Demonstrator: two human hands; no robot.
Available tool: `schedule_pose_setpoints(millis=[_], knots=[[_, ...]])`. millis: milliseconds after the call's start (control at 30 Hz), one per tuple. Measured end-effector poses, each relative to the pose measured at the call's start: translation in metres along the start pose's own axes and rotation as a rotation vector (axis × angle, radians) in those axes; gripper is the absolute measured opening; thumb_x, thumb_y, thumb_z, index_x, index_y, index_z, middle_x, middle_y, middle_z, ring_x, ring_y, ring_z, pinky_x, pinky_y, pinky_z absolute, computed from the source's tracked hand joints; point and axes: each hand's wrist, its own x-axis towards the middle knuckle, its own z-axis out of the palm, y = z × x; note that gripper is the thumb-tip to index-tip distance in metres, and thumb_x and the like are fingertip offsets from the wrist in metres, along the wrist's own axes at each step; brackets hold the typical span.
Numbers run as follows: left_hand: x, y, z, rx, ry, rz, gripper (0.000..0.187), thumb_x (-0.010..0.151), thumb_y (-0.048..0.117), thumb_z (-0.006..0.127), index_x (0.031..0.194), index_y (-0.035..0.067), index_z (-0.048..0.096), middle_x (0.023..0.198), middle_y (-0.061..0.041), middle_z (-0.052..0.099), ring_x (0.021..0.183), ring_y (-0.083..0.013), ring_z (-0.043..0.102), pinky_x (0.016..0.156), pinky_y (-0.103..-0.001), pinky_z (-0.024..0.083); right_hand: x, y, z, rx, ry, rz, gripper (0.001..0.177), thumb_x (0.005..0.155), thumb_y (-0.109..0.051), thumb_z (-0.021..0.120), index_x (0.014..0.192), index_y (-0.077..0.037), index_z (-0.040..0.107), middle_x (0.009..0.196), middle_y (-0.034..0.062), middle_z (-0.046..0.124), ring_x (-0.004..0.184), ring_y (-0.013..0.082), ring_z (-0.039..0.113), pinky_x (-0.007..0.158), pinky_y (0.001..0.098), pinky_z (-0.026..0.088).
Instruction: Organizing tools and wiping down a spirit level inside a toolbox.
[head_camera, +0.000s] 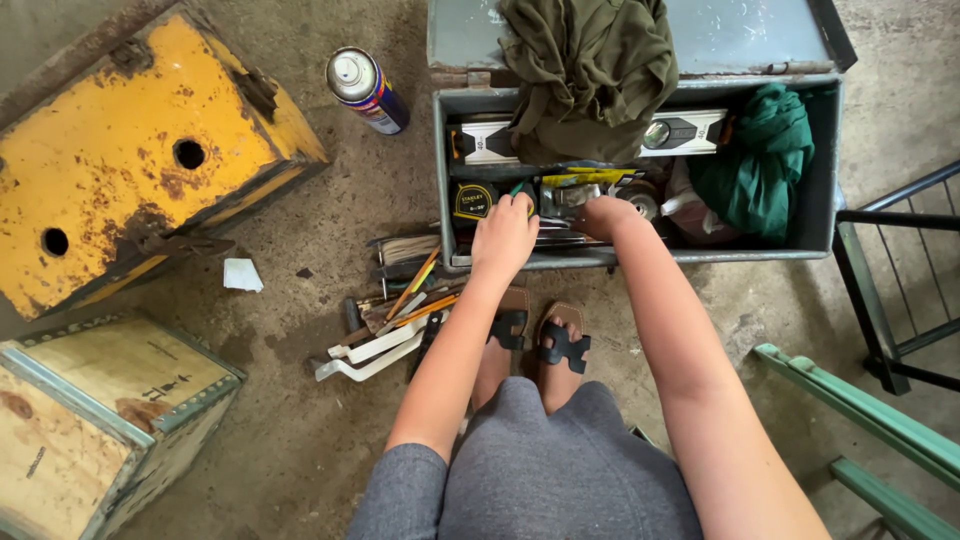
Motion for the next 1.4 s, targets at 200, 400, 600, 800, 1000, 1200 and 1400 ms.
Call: schedule_pose_setpoints(millis=[200,400,600,800,1000,1200,1400], knots=[[0.0,0.001,-0.001,-0.023,0.014,0.002,0.024,0.094,0.025,0.067,0.111,0.008,0.063,0.106,-0.013,0.067,0.102,-0.0334,0.067,0.088,-0.046,0.053,-0.017,-0.015,-0.017,-0.087,0.057,0.059,0.031,0.094,-0.043,0.065,0.104,-0.017,0.08,0.106,0.0114,0.077,0.102,0.0314,0.072,0.088,0.0451,0.058],[-0.008,0.011,-0.02,-0.229,0.212,0.056,0.019,0.096,0.021,0.065,0.109,0.007,0.065,0.102,-0.011,0.071,0.095,-0.0309,0.069,0.08,-0.042,0.055,-0.026,-0.033,-0.03,-0.053,0.248,0.125,0.037,0.093,-0.043,0.067,0.096,-0.007,0.078,0.102,0.0163,0.077,0.097,0.0333,0.075,0.084,0.0448,0.06],[-0.011,-0.003,-0.026,-0.665,0.481,-0.027,0.023,0.098,0.024,0.068,0.092,0.002,0.068,0.084,-0.009,0.07,0.072,-0.0196,0.064,0.066,-0.032,0.051,-0.029,-0.121,-0.077,0.222,0.729,-0.165,0.026,0.088,-0.034,0.071,0.087,-0.008,0.072,0.09,0.016,0.073,0.086,0.0399,0.069,0.071,0.0522,0.054],[-0.018,-0.09,-0.043,-1.215,0.828,-0.1,0.041,0.115,0.028,0.046,0.084,0.006,0.061,0.089,-0.005,0.072,0.075,-0.0107,0.062,0.068,-0.027,0.051,-0.067,-0.224,-0.106,0.455,0.86,-0.367,0.021,0.098,-0.028,0.07,0.092,-0.008,0.064,0.091,0.0118,0.066,0.089,0.0368,0.066,0.075,0.0492,0.052],[-0.038,-0.206,-0.002,-0.542,0.637,-0.332,0.029,0.096,0.024,0.069,0.12,0.009,0.062,0.112,-0.009,0.069,0.096,-0.0227,0.07,0.088,-0.036,0.056,-0.069,-0.24,-0.091,0.491,0.675,-0.552,0.033,0.089,-0.019,0.079,0.111,-0.008,0.056,0.109,0.0158,0.056,0.099,0.0405,0.061,0.08,0.047,0.051],[-0.068,-0.218,0.024,0.006,0.373,-0.542,0.063,0.087,0.031,0.083,0.141,0.015,0.055,0.153,-0.016,0.042,0.139,-0.0379,0.04,0.11,-0.057,0.035,-0.066,-0.236,-0.103,0.49,0.607,-0.589,0.036,0.083,-0.017,0.084,0.107,-0.008,0.06,0.105,0.0149,0.057,0.098,0.0388,0.06,0.082,0.0455,0.05],[-0.074,-0.214,-0.007,-0.033,0.229,-0.508,0.084,0.072,0.032,0.092,0.144,0.019,0.052,0.154,-0.017,0.038,0.141,-0.0383,0.036,0.114,-0.055,0.03,-0.06,-0.236,-0.1,0.537,0.552,-0.551,0.033,0.081,-0.018,0.086,0.103,-0.009,0.064,0.1,0.0127,0.059,0.096,0.035,0.061,0.083,0.0434,0.051]])
